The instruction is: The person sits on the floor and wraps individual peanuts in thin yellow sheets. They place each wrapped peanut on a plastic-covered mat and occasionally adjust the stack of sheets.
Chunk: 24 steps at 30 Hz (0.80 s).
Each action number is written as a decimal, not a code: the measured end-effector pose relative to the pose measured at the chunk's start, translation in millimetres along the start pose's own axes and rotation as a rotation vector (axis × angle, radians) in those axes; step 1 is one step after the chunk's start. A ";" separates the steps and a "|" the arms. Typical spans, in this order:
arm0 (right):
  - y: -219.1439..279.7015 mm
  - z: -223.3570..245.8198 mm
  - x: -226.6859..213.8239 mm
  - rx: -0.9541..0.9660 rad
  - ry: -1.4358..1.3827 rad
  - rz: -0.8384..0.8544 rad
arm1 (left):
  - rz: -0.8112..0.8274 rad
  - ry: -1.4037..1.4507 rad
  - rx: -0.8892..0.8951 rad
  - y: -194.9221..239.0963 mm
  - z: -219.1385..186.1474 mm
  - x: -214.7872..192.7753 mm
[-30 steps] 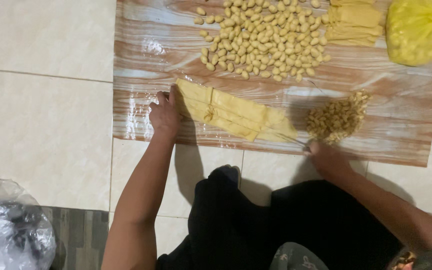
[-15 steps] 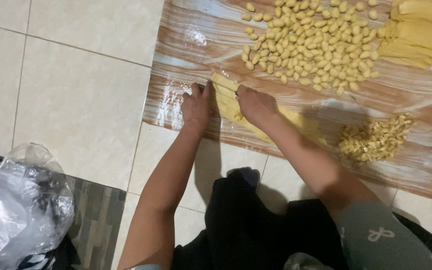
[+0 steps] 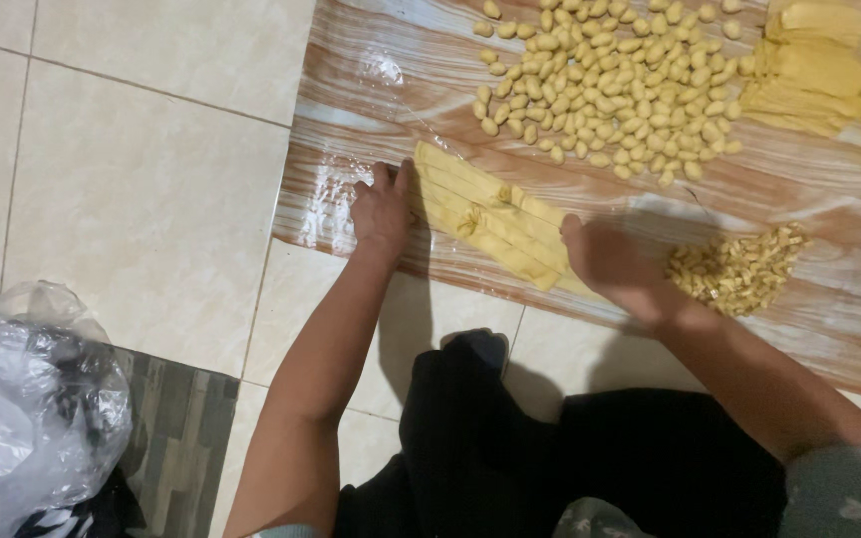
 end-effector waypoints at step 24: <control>187.1 -157.1 88.5 0.299 0.285 0.203 | -0.010 -0.049 0.026 0.4 -3.4 -12.3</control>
Point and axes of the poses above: each hand's wrist, its own y-axis away from the middle knuckle, its own x-axis out of the palm, z = x × y, the point moved 6 cm from there along -y, towards the middle knuckle, and after that the axes turned 14 degrees about y, right-handed, at the moved point
